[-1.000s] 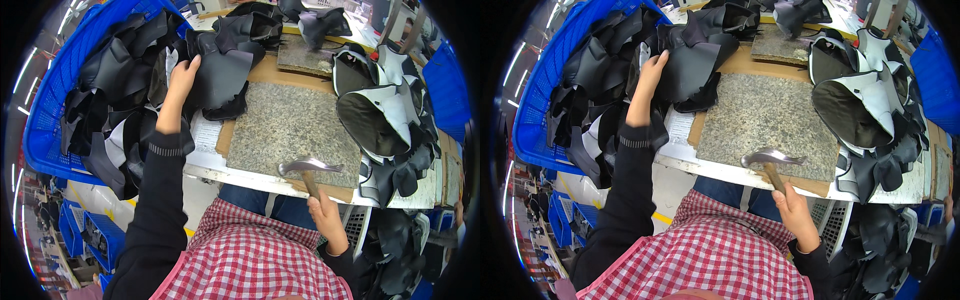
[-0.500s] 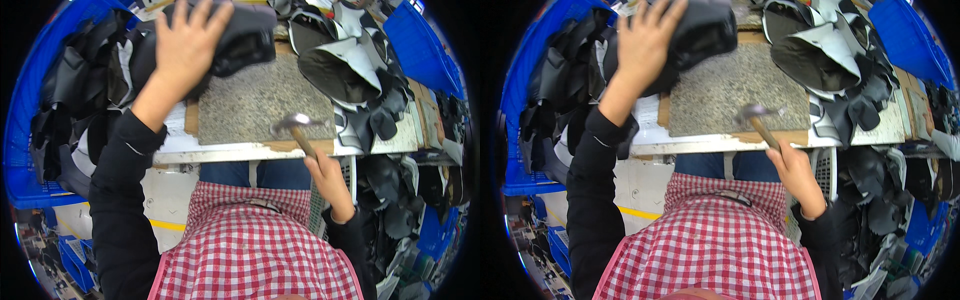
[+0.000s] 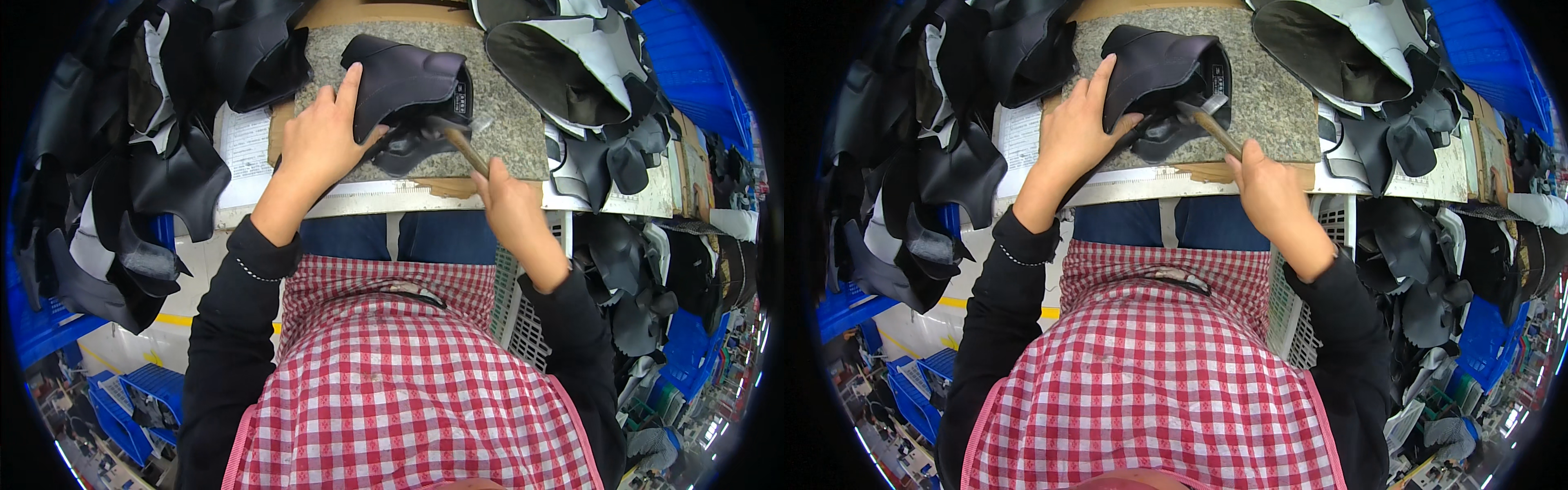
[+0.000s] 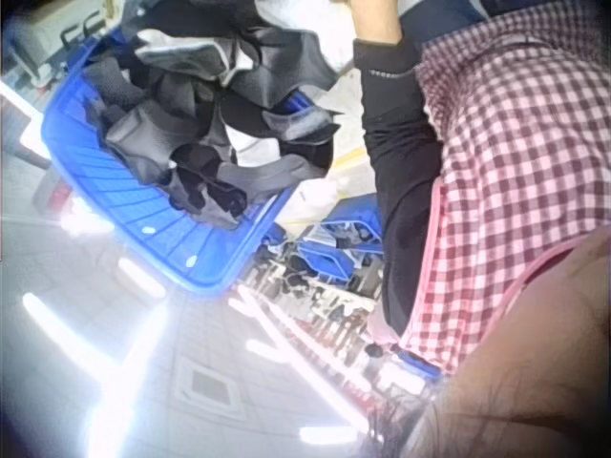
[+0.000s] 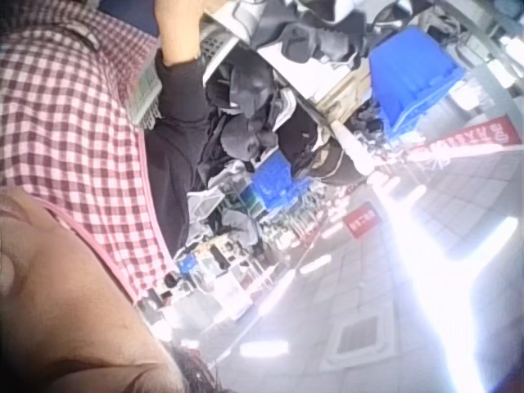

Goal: The person repeatedly picks up black shoe parts, aligns and presses edges together by hand, and uses a hammer to tap seams on a workbench. They handle multiple parts one at a time, turning them over and inspecting edges before placing them back on the bench.

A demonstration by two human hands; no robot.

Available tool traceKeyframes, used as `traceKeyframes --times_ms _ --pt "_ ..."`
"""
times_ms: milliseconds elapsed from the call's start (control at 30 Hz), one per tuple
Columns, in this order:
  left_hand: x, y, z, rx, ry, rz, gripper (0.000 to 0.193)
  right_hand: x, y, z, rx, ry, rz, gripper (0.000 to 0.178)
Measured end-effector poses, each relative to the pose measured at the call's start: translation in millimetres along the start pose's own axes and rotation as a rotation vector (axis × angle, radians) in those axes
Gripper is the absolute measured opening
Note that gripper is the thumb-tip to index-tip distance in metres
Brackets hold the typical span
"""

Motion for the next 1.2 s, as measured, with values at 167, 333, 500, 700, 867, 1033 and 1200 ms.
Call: traceKeyframes --times_ms 167,333,500,700,867,1033,1200 --pt "2.5 -0.6 3.7 -0.014 0.009 0.007 0.09 -5.5 1.8 -3.0 0.053 -0.082 -0.122 0.027" --pt "0.5 -3.9 2.1 0.0 0.007 0.025 0.086 -4.8 4.3 -8.8 0.042 0.004 -0.112 0.028" --pt "4.5 -1.6 2.9 -0.01 -0.041 0.013 0.083 0.9 10.5 -12.3 0.079 -0.06 -0.166 0.031" --pt "8.7 1.0 3.8 0.035 -0.084 -0.067 0.082 4.0 12.9 -12.8 0.095 0.12 -0.193 0.029" --pt "9.8 2.4 5.0 0.016 -0.039 -0.048 0.084 8.8 9.3 -8.5 0.067 -0.122 0.015 0.028" --pt "16.4 4.1 10.1 0.014 -0.052 -0.061 0.082 1.2 11.6 1.9 0.093 -0.116 -0.149 0.029" --pt "19.3 6.7 10.6 0.017 -0.037 -0.042 0.08 23.2 -0.4 18.7 0.018 -0.04 0.087 0.03"
Point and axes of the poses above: each hand's wrist, its own y-axis away from the middle knuckle, its own x-axis out of the palm, z = x × y, the point moved 3 cm from there along -y, towards the middle knuckle, and after that the axes turned 5 degrees about x, right-handed, at the moved point
